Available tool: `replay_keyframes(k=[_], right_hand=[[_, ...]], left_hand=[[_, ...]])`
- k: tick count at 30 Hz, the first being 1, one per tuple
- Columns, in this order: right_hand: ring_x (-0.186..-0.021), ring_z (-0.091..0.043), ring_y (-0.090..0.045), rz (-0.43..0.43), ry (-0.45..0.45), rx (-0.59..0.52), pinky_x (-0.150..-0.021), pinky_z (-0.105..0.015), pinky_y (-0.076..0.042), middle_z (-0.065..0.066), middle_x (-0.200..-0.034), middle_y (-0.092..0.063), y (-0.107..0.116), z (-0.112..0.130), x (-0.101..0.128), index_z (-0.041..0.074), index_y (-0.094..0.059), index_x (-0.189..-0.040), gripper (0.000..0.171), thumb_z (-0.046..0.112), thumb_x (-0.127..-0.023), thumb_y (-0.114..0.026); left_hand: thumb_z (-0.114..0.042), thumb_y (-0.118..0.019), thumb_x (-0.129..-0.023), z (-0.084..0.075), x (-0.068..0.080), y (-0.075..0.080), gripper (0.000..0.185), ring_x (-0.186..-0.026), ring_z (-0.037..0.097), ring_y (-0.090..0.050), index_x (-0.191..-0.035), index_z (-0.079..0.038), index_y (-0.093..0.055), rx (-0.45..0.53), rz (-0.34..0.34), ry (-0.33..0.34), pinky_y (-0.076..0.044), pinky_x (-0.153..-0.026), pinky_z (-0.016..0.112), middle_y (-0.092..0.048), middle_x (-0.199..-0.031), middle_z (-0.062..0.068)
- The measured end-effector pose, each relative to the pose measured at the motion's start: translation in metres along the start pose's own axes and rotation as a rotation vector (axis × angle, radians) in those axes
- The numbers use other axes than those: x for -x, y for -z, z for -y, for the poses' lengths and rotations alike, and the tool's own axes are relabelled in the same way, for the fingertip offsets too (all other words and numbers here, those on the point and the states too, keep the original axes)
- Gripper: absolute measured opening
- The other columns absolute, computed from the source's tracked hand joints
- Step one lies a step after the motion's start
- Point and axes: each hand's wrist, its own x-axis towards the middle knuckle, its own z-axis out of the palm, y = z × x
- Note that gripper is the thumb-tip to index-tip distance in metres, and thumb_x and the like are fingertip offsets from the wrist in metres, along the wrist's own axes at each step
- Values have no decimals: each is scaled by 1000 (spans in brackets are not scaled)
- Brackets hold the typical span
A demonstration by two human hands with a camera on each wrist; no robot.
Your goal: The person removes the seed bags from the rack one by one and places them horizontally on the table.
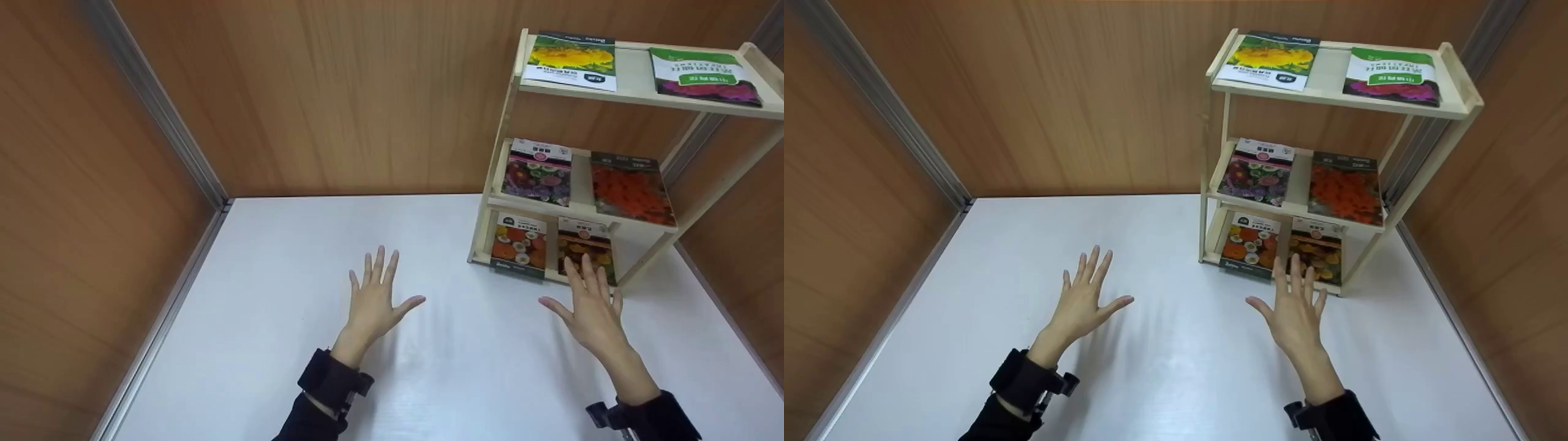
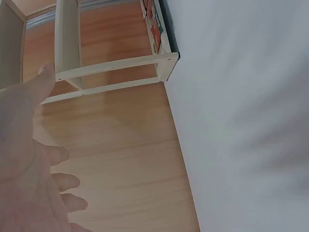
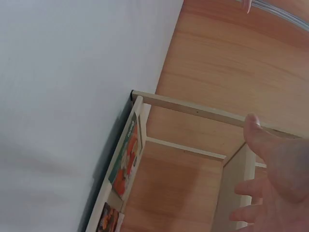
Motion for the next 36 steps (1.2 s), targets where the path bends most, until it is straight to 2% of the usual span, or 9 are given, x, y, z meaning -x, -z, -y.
replay_keyframes(k=[9,15,21,26,28,30,32,34,36], right_hand=[[-116,-58,-17,-112,-37,16,-88,-71,-5,-40,-132,-16,47,-6,4,-8,-24,-134,80,46,-83,-55],[-106,-60,-29,-219,-30,80,-77,-74,-22,-43,-122,-29,77,-14,4,-16,-37,-122,75,42,-81,-60],[-106,-54,-36,-333,-84,154,-79,-65,-33,-38,-118,-38,105,-22,1,-15,-48,-112,62,37,-81,-62],[-90,-49,-46,-474,-148,142,-70,-57,-41,-36,-106,-47,121,-30,-6,-15,-47,-112,53,24,-81,-65],[-86,-49,-46,-507,-182,105,-67,-55,-41,-37,-108,-46,126,-34,-11,-14,-41,-118,57,23,-82,-64],[-91,-50,-45,-520,-212,56,-69,-56,-41,-36,-114,-41,130,-38,-16,-12,-32,-124,62,23,-82,-63],[-100,-50,-41,-519,-235,2,-79,-56,-39,-35,-123,-32,133,-43,-22,-10,-24,-129,68,23,-83,-61],[-115,-50,-30,-508,-251,-61,-93,-57,-29,-33,-130,-24,134,-47,-27,-9,-17,-132,72,23,-84,-60],[-122,-46,-21,-484,-269,-115,-99,-54,-21,-31,-134,-18,134,-51,-33,-8,-13,-134,75,25,-85,-58]], left_hand=[[-53,-52,-82,-22,-26,22,81,-128,38,-18,-140,-6,-20,148,-82,-82,-23,-95,59,-18,-144,17],[-46,-54,-83,-37,-44,38,73,-125,33,-30,-136,-2,-29,245,-155,-126,-30,-97,50,-31,-137,17],[-34,-59,-85,-53,-69,54,58,-117,25,-42,-127,1,-40,377,-240,-154,-35,-97,31,-45,-125,14],[-23,-61,-84,-66,-91,66,45,-107,21,-49,-120,2,-48,495,-280,-173,-40,-90,25,-52,-115,12],[-22,-62,-84,-71,-100,69,44,-105,20,-50,-119,1,-49,536,-283,-169,-40,-88,25,-53,-114,11],[-23,-63,-83,-75,-109,72,45,-104,20,-50,-119,0,-49,573,-279,-157,-40,-87,25,-53,-114,11],[-24,-63,-82,-80,-118,73,48,-106,20,-49,-121,1,-48,608,-271,-149,-40,-88,25,-52,-116,11],[-25,-64,-82,-85,-127,72,52,-108,21,-47,-123,1,-46,634,-263,-148,-39,-89,25,-50,-119,12],[-25,-65,-81,-89,-136,71,56,-111,22,-45,-126,1,-43,653,-258,-156,-37,-92,26,-47,-123,13]])
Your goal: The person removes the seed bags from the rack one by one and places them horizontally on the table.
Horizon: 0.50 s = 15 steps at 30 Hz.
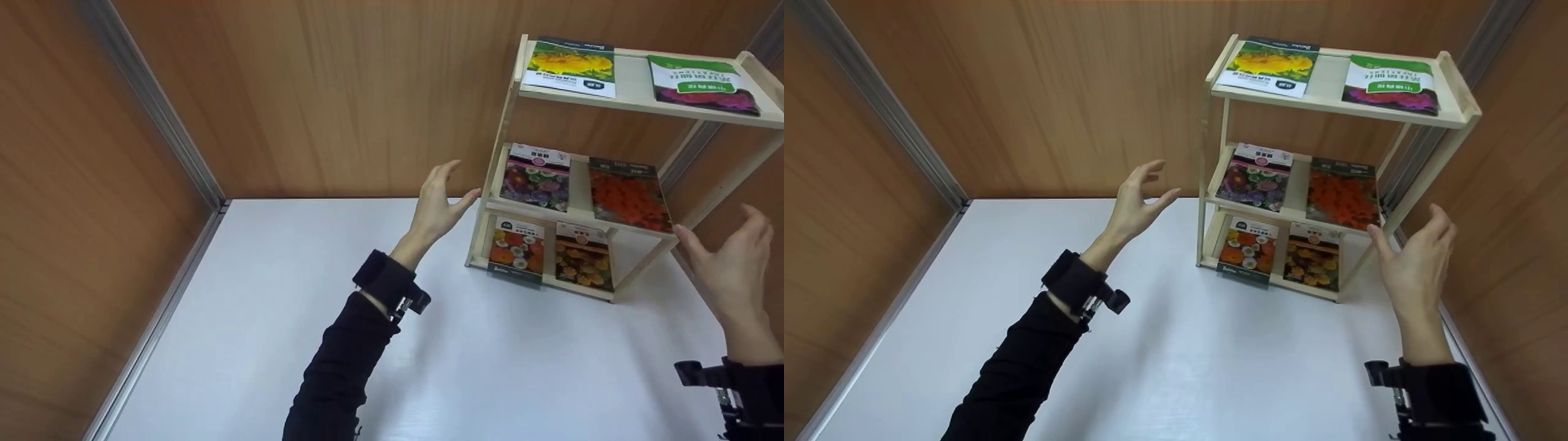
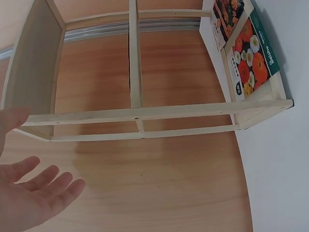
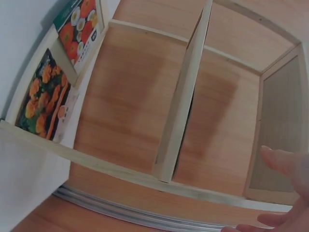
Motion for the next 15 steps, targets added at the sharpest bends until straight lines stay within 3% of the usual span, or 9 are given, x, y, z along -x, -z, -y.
replay_keyframes(k=[5,10,15], right_hand=[[-126,-43,-14,68,-46,-63,-103,-50,-14,-30,-136,-15,-6,-7,-14,-8,-9,-134,77,30,-85,-56],[-119,-42,-21,138,-125,-84,-97,-51,-21,-27,-133,-20,-12,-12,-27,-5,-8,-135,78,38,-86,-51],[-116,-42,-27,208,-213,-95,-88,-49,-29,-28,-136,-20,-18,-19,-37,-4,-6,-136,84,46,-84,-49]], left_hand=[[-26,-65,-81,2,-17,-15,63,-120,22,-38,-131,-1,-38,48,12,17,-30,-98,27,-42,-130,13],[-28,-66,-79,1,-34,-27,72,-125,21,-31,-137,-4,-29,111,53,66,-27,-101,30,-34,-137,11],[-33,-68,-77,-3,-42,-41,86,-130,18,-22,-142,-11,-17,155,149,102,-23,-103,32,-22,-144,7]])
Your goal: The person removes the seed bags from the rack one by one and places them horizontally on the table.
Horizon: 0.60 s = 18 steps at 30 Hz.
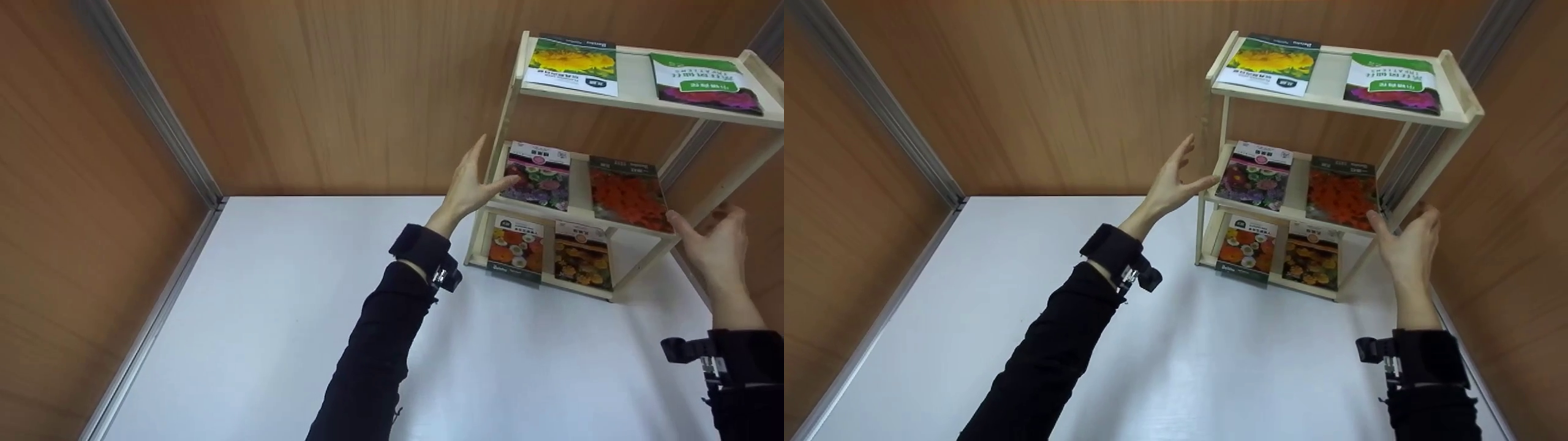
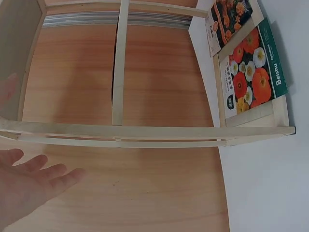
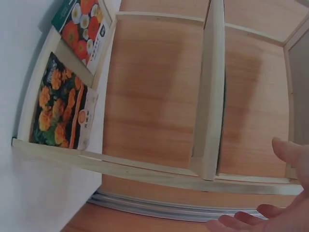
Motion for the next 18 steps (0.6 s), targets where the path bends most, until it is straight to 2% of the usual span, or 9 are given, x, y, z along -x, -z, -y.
replay_keyframes(k=[4,8,10,13,18], right_hand=[[-118,-45,-28,43,-15,-30,-91,-51,-31,-31,-136,-20,-2,-3,-5,-6,-5,-135,87,49,-83,-48],[-117,-48,-27,68,-17,-43,-91,-53,-31,-35,-133,-20,-3,-4,-7,-10,-3,-134,90,49,-83,-48],[-116,-47,-30,55,-11,-32,-86,-48,-36,-36,-131,-23,-3,-4,-8,-11,-6,-133,88,48,-84,-48],[-108,-41,-36,9,5,-12,-73,-37,-38,-33,-124,-32,-5,-3,-8,-12,-17,-130,80,46,-84,-49],[-95,-25,-41,-67,14,16,-65,-24,-36,-18,-114,-41,-7,1,-9,-8,-30,-124,69,45,-84,-49]], left_hand=[[-34,-68,-77,-1,-4,-8,87,-130,17,-22,-142,-12,-14,31,40,9,-23,-103,31,-21,-145,6],[-30,-66,-79,-1,-7,-14,81,-127,18,-27,-141,-9,-17,76,36,2,-28,-100,29,-25,-143,9],[-24,-64,-81,-1,-9,-15,75,-124,21,-34,-140,-6,-21,116,17,-8,-33,-97,29,-31,-140,11],[-14,-61,-84,0,-12,-17,62,-115,26,-44,-135,-2,-30,161,-27,-35,-41,-90,31,-43,-129,17],[-5,-56,-86,1,-16,-16,43,-98,25,-54,-126,2,-42,159,-94,-61,-45,-79,24,-55,-110,20]])
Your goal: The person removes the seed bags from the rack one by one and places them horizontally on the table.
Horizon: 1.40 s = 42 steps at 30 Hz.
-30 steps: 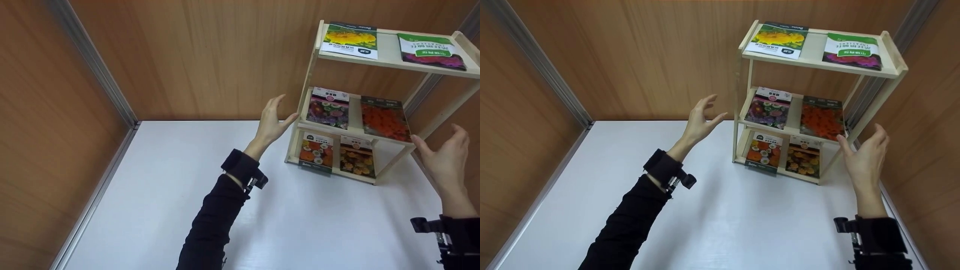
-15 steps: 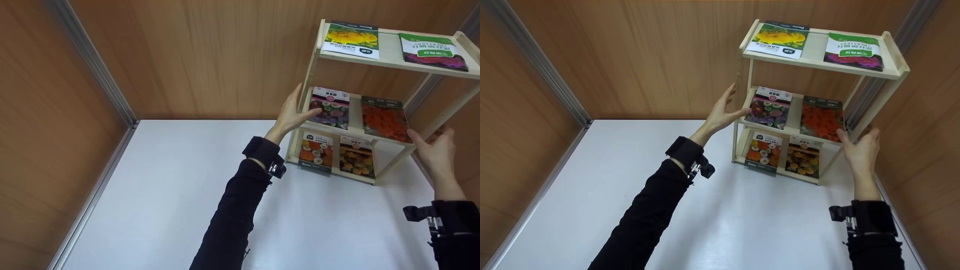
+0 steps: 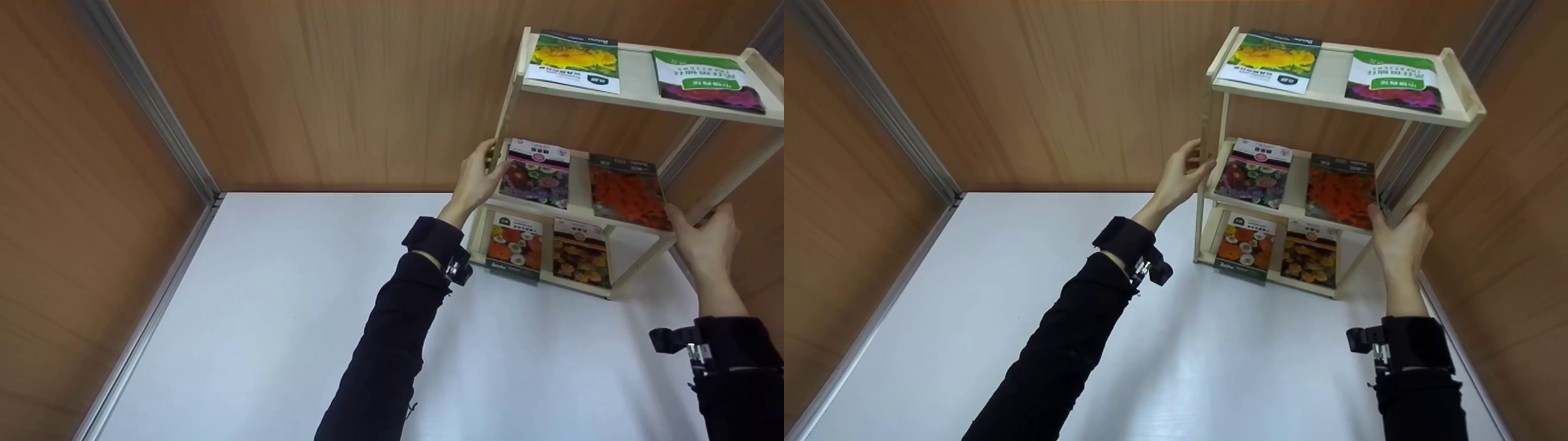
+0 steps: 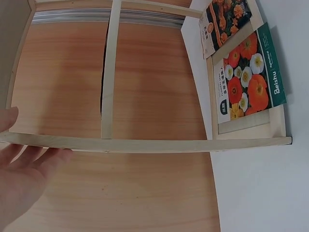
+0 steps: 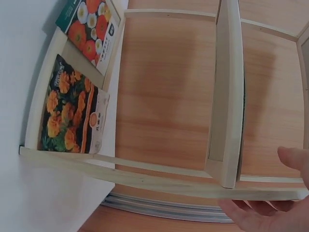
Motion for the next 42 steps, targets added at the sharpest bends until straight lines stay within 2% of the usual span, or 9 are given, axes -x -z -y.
replay_keyframes(k=[4,8,17,22,25,29,32,36,42], right_hand=[[-88,-11,-45,-64,-5,-26,-65,-16,-38,-11,-112,-46,-1,-2,-1,-2,-37,-124,59,39,-84,-51],[-83,-9,-50,-105,15,-43,-61,-10,-37,-17,-114,-49,-1,-4,-3,-2,-40,-123,51,31,-86,-51],[-96,-37,-51,-152,87,43,-53,-6,-31,-27,-112,-52,2,-7,-5,-9,-43,-120,39,13,-88,-41],[-96,-42,-50,-147,112,36,-50,-3,-29,-30,-111,-51,3,-9,-6,-11,-41,-119,37,12,-89,-39],[-87,-34,-54,-173,130,44,-49,-1,-28,-29,-107,-53,2,-11,-5,-11,-44,-116,35,11,-89,-39],[-65,0,-45,-190,153,49,-49,0,-27,-30,-102,-55,2,-13,-5,-11,-46,-112,32,10,-88,-40],[-63,5,-40,-189,163,45,-48,0,-28,-31,-101,-55,1,-12,-5,-11,-46,-112,32,10,-89,-41],[-63,-2,-46,-194,181,39,-46,0,-28,-32,-97,-55,-1,-11,-4,-13,-45,-110,32,12,-89,-41],[-53,15,-31,-189,213,47,-43,-2,-27,-34,-90,-54,-5,-8,-5,-16,-44,-101,30,11,-89,-42]], left_hand=[[-4,-53,-88,-1,-4,-1,36,-93,20,-56,-123,3,-46,-27,-13,7,-44,-74,17,-57,-108,18],[-3,-51,-89,-1,-7,-2,33,-94,19,-57,-121,3,-48,-52,-23,12,-44,-73,16,-58,-107,16],[-3,-52,-87,-1,-10,-5,32,-94,19,-58,-119,3,-50,-68,-32,8,-44,-75,14,-59,-105,16],[-2,-53,-87,0,-11,-7,32,-94,19,-58,-119,3,-50,-78,-30,-7,-44,-75,14,-60,-105,16],[-3,-52,-87,1,-12,-8,32,-94,20,-58,-119,3,-50,-89,-25,-19,-44,-75,14,-60,-105,16],[-2,-53,-87,4,-13,-8,31,-92,20,-59,-118,3,-51,-110,-25,-45,-44,-74,14,-60,-104,16],[-2,-53,-87,5,-13,-6,31,-91,20,-59,-117,4,-51,-110,-16,-61,-45,-74,14,-60,-104,16],[-2,-52,-87,7,-12,-2,31,-92,21,-59,-118,5,-50,-100,5,-73,-45,-75,15,-60,-104,17],[-1,-53,-87,10,-10,7,30,-93,22,-59,-115,7,-51,-98,10,-99,-45,-76,15,-60,-103,18]])
